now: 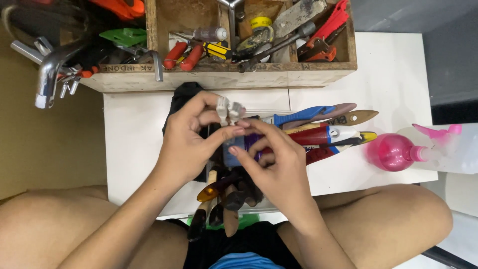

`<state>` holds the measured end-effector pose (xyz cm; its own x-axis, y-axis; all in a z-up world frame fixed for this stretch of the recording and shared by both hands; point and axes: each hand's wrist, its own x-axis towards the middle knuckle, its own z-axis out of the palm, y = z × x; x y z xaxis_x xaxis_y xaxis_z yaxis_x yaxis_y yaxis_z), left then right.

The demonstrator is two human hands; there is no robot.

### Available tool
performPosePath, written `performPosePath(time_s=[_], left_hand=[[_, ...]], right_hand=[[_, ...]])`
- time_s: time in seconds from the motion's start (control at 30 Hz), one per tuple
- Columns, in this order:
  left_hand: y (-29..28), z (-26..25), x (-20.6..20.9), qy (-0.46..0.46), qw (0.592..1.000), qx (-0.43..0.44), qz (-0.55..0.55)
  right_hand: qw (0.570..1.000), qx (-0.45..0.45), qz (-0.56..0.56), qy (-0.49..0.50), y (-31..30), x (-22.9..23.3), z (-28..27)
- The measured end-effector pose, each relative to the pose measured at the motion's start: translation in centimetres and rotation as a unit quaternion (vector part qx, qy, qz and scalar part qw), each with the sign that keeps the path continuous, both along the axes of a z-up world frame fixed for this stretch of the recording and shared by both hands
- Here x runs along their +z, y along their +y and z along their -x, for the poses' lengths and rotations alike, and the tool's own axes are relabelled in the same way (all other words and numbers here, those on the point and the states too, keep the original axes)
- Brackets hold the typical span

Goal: The person sits on a small stool and cleans various tools. They first wipe a small metal part with a black cloth. Then, they retrieve a grey socket set case from under a cabinet, open it, and proceed to wipe several metal sockets and bits with the cloth before placing them back into the case.

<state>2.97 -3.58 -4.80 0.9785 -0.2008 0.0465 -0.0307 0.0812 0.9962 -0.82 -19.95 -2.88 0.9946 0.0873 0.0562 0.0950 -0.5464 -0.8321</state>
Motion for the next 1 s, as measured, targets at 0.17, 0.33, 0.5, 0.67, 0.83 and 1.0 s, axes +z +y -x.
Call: performPosePath(time_s=[0.17, 0.33, 0.5, 0.67, 0.83, 1.0], left_hand=[[0.1, 0.1, 0.0, 0.029, 0.999, -0.002, -0.019], [0.1, -0.2, -1.0, 0.037, 0.999, -0.01, 0.015], [0.0, -0.7, -0.4, -0.009, 0.998, -0.036, 0.05], [0.1, -1.0, 0.7, -0.077, 0.988, 0.012, -0.135], [1.0, -1.6, -0.6, -0.127, 0.97, 0.034, -0.205], [0.8, -1.6, -0.7, -0.087, 0.964, 0.052, -0.245]], right_hand=[[0.997, 0.052, -0.048, -0.041, 0.3, -2.2, -1.3], [0.994, 0.046, -0.07, -0.075, 0.8, -2.8, -2.0], [0.992, 0.036, -0.024, -0.119, 1.0, -2.3, -2.5], [0.994, 0.01, 0.044, -0.101, 1.2, -3.7, -3.3], [0.996, 0.029, 0.086, -0.024, 1.5, -3.3, -4.4], [0.993, 0.046, 0.105, 0.012, 1.3, -3.8, -5.0]])
